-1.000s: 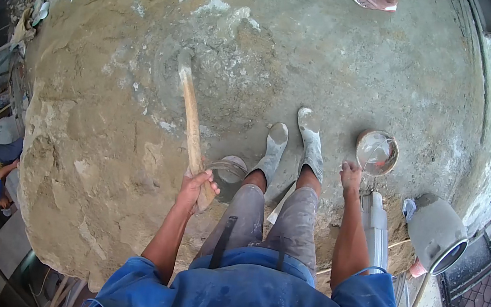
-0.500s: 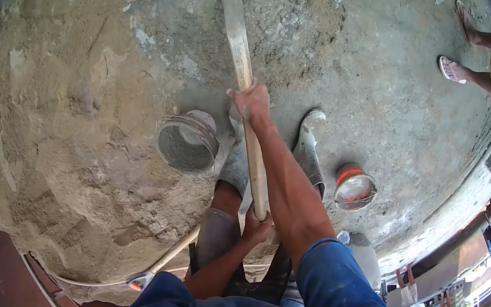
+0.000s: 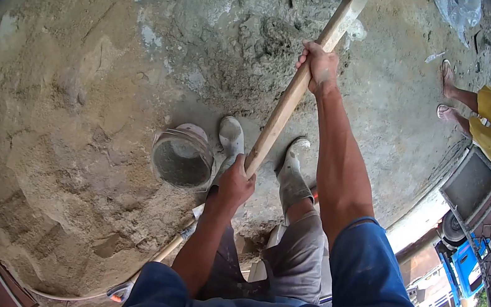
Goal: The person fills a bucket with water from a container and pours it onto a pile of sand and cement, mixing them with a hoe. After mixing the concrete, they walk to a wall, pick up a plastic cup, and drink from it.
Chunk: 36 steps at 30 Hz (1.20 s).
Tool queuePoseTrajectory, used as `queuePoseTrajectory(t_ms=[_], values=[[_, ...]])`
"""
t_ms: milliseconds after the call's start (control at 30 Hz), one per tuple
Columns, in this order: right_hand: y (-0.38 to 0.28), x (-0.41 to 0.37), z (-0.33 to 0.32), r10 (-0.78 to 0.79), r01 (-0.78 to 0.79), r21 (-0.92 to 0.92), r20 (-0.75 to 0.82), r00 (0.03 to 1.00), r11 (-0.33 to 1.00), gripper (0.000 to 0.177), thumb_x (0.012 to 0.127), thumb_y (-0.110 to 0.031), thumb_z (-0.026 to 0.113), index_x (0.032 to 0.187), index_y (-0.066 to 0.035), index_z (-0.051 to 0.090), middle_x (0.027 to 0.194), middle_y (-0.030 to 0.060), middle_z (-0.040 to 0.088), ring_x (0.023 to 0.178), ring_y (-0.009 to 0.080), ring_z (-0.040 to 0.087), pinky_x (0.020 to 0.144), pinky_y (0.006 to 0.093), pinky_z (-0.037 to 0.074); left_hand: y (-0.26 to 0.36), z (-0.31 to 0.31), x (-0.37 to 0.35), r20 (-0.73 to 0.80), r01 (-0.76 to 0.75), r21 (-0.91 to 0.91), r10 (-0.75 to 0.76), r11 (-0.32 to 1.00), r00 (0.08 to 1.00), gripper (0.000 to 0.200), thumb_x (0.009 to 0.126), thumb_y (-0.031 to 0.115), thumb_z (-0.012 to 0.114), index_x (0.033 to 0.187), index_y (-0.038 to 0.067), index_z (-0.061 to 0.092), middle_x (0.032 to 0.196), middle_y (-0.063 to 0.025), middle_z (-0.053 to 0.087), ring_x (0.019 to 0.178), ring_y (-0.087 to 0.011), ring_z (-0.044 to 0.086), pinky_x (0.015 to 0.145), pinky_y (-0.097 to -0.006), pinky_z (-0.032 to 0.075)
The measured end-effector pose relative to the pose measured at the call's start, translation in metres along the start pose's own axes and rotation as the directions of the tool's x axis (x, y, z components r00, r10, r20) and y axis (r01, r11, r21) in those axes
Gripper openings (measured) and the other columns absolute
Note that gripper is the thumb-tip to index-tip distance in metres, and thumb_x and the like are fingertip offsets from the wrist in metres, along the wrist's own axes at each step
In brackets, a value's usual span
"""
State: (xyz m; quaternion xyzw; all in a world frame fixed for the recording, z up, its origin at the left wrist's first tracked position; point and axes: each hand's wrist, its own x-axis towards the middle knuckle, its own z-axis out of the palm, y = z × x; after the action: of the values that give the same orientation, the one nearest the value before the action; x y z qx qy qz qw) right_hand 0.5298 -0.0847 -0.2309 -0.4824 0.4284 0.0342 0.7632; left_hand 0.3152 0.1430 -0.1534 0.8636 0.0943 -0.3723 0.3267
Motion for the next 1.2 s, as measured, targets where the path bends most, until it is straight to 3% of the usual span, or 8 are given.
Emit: queuePoseTrajectory(t_ms=[133,300,500,633,667,800,1033,1200], values=[[0.003,0.01,0.064,0.254,-0.243,0.118,-0.088,0.963,0.963,0.011,0.081,-0.003,0.057,0.074,0.003,0.052,0.056,0.0077,0.049,0.043,0.0185,0.051,0.04,0.0324,0.048,0.066,-0.154,-0.001,0.092,0.098,0.224,-0.121,0.97,0.988,0.052,0.078,0.016,0.068,0.124,0.004,0.046,0.095,-0.0262,0.064,0.092,-0.0435,0.062,0.077,-0.0492,0.049],[0.079,-0.103,0.111,0.409,-0.404,0.1,-0.036,0.912,0.909,0.014,0.08,-0.001,0.057,0.068,0.001,0.05,0.053,0.0095,0.051,0.04,0.0213,0.052,0.037,0.0363,0.047,-0.013,-0.204,-0.086,0.033,0.246,0.421,-0.286,0.873,0.958,0.035,0.077,0.014,0.068,0.11,0.008,0.054,0.089,-0.0206,0.066,0.087,-0.041,0.063,0.073,-0.0464,0.05],[0.024,-0.135,0.05,0.421,-0.328,0.498,-0.083,0.903,0.803,0.007,0.077,0.001,0.056,0.081,0.002,0.05,0.062,0.0103,0.054,0.048,0.0197,0.055,0.044,0.0341,0.048,-0.034,-0.2,-0.076,0.125,0.01,0.447,-0.074,0.894,0.989,0.036,0.069,0.011,0.068,0.103,0.015,0.055,0.081,-0.0152,0.065,0.076,-0.0394,0.064,0.067,-0.0475,0.05],[-0.015,-0.014,-0.052,0.273,-0.094,0.409,-0.405,0.873,0.908,0.009,0.081,-0.002,0.055,0.082,0.003,0.047,0.059,0.0096,0.049,0.045,0.0207,0.05,0.042,0.0353,0.047,0.065,-0.137,0.051,0.273,-0.262,0.46,0.146,0.849,0.951,0.035,0.072,0.01,0.064,0.105,0.008,0.055,0.083,-0.0188,0.066,0.077,-0.0409,0.064,0.068,-0.0523,0.048],[-0.026,0.02,-0.073,0.264,-0.138,0.307,-0.416,0.87,0.941,0.015,0.089,-0.012,0.049,0.075,-0.006,0.047,0.058,0.0069,0.047,0.049,0.0212,0.05,0.049,0.0356,0.049,0.1,-0.131,0.083,0.331,-0.3,0.457,0.153,0.837,0.931,0.036,0.073,0.01,0.063,0.108,0.007,0.055,0.084,-0.0192,0.066,0.079,-0.0407,0.064,0.069,-0.052,0.049],[-0.017,0.049,-0.047,0.485,-0.296,0.513,-0.283,0.827,0.806,0.008,0.088,-0.006,0.044,0.083,-0.001,0.047,0.061,0.0091,0.045,0.05,0.0218,0.046,0.047,0.0369,0.046,0.171,-0.22,0.106,0.403,-0.277,0.542,0.045,0.793,0.914,0.035,0.077,0.007,0.061,0.111,0.006,0.053,0.089,-0.02,0.065,0.088,-0.0395,0.063,0.075,-0.0486,0.049],[0.063,-0.081,0.161,0.624,-0.488,0.658,0.035,0.78,0.574,0.008,0.087,-0.008,0.055,0.084,-0.002,0.051,0.065,0.0103,0.053,0.058,0.0244,0.053,0.062,0.039,0.051,0.011,-0.392,0.041,0.208,-0.157,0.707,0.009,0.69,0.978,0.044,0.062,0.003,0.07,0.103,0.009,0.056,0.086,-0.015,0.065,0.083,-0.037,0.063,0.073,-0.0443,0.049],[0.04,-0.132,0.132,0.573,-0.412,0.722,0.027,0.819,0.556,0.007,0.089,-0.006,0.055,0.088,-0.002,0.05,0.069,0.0098,0.054,0.069,0.0252,0.058,0.071,0.0401,0.05,-0.032,-0.375,0.046,0.318,-0.28,0.746,0.047,0.604,0.947,0.043,0.059,0.003,0.07,0.098,0.011,0.056,0.086,-0.0132,0.064,0.078,-0.0356,0.062,0.071,-0.0437,0.048]])
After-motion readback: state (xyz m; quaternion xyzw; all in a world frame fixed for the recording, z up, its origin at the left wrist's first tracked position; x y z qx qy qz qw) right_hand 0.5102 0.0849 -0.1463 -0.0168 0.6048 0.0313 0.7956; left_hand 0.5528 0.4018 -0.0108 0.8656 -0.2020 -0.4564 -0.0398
